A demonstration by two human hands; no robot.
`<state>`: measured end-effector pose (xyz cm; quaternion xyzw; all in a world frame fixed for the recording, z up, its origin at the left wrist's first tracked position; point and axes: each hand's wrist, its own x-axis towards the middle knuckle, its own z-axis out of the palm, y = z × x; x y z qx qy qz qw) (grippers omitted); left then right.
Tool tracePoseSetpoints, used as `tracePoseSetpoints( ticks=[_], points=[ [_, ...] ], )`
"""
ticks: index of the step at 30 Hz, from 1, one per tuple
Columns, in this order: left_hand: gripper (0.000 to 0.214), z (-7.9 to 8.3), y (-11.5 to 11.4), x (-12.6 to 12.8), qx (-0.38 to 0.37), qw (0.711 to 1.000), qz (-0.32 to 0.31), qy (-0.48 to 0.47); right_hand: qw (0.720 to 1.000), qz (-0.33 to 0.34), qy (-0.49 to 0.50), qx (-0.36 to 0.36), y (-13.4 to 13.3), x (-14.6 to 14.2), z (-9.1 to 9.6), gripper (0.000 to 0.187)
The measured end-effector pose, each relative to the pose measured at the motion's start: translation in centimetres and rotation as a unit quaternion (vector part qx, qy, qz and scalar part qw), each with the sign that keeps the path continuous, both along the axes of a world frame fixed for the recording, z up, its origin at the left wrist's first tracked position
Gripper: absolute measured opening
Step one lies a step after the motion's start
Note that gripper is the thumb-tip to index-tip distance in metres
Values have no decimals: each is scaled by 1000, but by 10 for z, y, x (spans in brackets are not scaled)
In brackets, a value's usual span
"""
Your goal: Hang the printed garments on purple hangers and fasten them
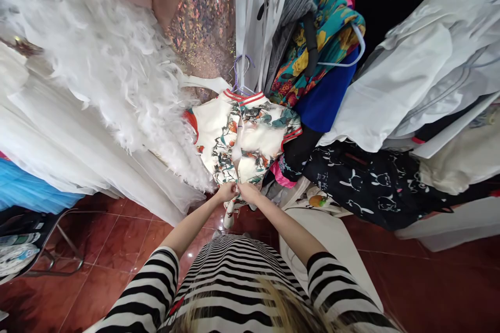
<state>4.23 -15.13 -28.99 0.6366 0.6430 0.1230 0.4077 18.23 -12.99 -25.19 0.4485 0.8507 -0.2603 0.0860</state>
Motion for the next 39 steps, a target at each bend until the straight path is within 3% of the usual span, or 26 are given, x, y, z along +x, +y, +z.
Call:
tracePoseSetpoints(
  ticks=[9,16,28,34,39],
  points=[
    [28,7,11,-1,-20,999,4,28,994,76,-83,2,11,0,26,39],
    [31,12,19,2,-23,999,11,35,989,103,-106,14,21,-2,37,40],
    [20,15,22,0,-10,998,-1,57,988,102,-109,34,33,-6,50,42],
    [5,21,25,3,7,998,-9,64,988,118,-102,16,23,-7,49,36],
    [7,25,21,4,10,997,-16,70,986,127,-106,15,17,-1,50,33]
  ],
)
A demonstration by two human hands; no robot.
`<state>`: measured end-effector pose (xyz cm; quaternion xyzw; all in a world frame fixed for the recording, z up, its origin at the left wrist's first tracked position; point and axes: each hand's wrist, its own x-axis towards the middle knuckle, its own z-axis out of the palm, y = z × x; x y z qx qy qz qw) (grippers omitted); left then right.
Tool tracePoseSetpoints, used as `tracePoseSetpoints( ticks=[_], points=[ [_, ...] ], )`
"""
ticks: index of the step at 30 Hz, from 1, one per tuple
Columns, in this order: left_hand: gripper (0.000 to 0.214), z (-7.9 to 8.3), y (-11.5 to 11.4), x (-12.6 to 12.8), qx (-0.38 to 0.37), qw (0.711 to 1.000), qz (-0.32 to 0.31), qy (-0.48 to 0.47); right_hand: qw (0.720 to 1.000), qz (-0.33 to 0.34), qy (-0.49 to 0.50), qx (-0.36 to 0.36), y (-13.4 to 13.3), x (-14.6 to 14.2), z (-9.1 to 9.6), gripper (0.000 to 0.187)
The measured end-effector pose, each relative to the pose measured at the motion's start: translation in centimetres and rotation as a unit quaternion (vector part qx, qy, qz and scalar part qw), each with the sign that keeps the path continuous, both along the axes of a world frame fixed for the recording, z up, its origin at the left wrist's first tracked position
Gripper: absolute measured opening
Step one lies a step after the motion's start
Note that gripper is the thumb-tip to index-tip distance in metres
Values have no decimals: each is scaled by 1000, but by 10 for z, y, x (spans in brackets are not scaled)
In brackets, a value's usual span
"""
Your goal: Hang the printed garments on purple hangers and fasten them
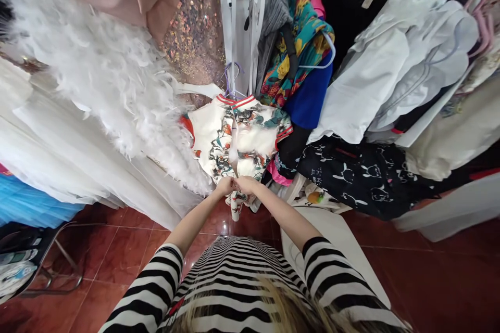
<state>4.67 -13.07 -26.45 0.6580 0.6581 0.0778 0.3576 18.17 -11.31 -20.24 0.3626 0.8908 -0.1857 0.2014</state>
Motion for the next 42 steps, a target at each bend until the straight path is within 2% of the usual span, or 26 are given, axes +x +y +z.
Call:
tracePoseSetpoints(
  ticks=[7,15,25,32,36,39,42],
  points=[
    [20,-1,-15,2,-8,999,28,-15,998,45,-17,25,-2,-1,3,26],
    [29,-2,-35,-8,-18,993,95,-62,993,99,-26,51,-13,-13,14,31],
    [40,-2,-43,-1,-21,983,153,-103,991,104,-33,77,-21,-8,21,27],
    [37,-2,-58,2,-44,984,122,-121,993,63,-33,94,-13,13,30,38],
    [34,1,-62,6,-48,988,86,-121,994,46,-25,97,-14,20,37,36],
    [28,3,-63,10,-29,990,72,-116,995,43,-21,88,-20,16,39,34],
    [16,7,-62,14,27,989,89,-115,996,46,-21,73,-24,11,39,30]
  ],
)
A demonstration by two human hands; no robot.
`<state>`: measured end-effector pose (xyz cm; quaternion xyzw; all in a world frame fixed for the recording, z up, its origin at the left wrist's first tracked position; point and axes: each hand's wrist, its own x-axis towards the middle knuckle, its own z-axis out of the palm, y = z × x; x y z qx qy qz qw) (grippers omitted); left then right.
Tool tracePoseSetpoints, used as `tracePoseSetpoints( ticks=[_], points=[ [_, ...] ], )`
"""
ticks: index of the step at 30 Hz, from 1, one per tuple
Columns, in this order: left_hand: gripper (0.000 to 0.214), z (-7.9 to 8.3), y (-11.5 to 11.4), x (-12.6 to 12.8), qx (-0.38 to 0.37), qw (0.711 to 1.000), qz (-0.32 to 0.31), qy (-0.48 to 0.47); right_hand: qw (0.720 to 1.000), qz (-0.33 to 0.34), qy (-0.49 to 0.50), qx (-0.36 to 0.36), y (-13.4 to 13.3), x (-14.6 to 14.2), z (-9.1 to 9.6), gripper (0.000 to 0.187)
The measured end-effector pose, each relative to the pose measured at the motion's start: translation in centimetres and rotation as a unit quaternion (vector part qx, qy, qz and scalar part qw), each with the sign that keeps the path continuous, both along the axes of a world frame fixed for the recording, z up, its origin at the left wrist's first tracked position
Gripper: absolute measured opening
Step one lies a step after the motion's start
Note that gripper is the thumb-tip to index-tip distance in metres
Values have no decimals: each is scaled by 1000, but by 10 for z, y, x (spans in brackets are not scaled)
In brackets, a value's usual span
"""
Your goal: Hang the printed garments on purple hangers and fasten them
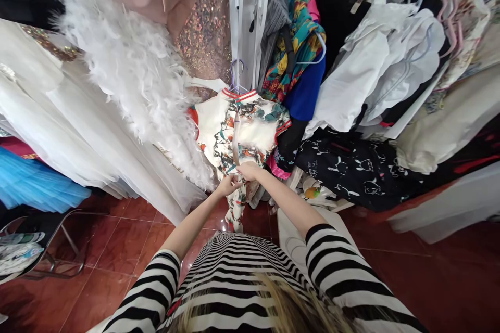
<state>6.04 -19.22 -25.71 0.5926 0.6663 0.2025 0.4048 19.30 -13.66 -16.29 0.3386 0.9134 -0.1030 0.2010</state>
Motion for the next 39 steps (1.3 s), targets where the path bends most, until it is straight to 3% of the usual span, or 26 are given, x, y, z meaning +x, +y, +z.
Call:
tracePoseSetpoints(
  ticks=[3,7,14,24,39],
  points=[
    [14,4,4,2,45,998,31,10,1000,4,2,-12,0,-2,0,27],
    [14,6,6,2,35,998,46,28,1000,12,9,-20,2,-4,1,25],
    [22,7,5,1,13,999,31,35,998,50,0,-26,5,-4,0,25],
    [16,6,4,5,17,999,12,43,997,71,1,6,23,5,3,28],
    [17,1,18,7,10,995,-55,79,998,-9,6,55,48,16,21,43]
  ],
)
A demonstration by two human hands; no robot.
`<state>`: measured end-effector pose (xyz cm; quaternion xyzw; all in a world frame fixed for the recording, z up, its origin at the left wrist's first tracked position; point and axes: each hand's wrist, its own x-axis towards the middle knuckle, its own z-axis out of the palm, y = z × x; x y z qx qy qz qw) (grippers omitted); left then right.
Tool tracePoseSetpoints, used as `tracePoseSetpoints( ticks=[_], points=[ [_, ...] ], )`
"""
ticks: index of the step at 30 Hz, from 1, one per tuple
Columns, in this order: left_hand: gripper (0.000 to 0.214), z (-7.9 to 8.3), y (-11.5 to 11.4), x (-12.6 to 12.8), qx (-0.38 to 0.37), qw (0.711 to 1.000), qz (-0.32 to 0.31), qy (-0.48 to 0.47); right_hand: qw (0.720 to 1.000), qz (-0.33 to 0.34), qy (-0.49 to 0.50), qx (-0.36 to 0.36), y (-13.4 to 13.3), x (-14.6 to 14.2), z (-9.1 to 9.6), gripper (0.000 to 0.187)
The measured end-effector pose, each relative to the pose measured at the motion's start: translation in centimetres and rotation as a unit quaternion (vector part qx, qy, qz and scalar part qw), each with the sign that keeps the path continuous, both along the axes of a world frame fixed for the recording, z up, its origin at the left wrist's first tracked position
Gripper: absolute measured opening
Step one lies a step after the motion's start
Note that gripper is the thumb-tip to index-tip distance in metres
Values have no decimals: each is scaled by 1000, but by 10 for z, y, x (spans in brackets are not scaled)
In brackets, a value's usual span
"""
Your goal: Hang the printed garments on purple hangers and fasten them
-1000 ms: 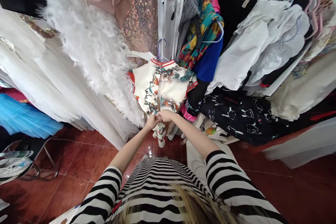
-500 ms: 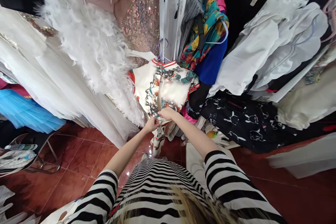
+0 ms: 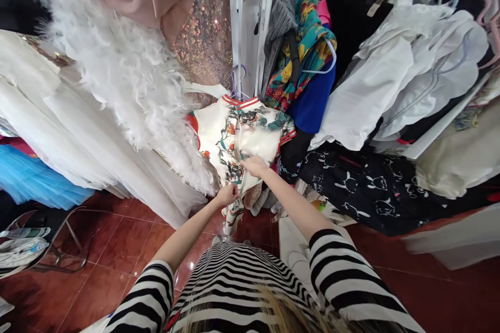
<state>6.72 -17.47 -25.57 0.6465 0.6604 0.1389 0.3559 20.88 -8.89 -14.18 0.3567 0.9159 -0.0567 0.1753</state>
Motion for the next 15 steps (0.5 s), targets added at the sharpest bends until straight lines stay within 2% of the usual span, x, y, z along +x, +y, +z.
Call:
tracePoseSetpoints(
  ticks=[2,5,7,11,15],
  points=[
    [16,3,6,-2,15,1000,8,9,1000,-6,4,2,0,-4,0,42],
    [10,12,21,-4,83,995,59,2,1000,-8,5,-7,0,-10,0,36],
    [15,20,34,-3,119,989,83,-16,1000,-8,5,-14,1,-13,1,32],
    [14,29,53,1,120,989,84,-25,1000,-14,12,-16,5,-16,2,29],
    [12,27,58,2,123,989,85,-19,1000,-17,18,-17,9,-17,-2,27]
  ],
)
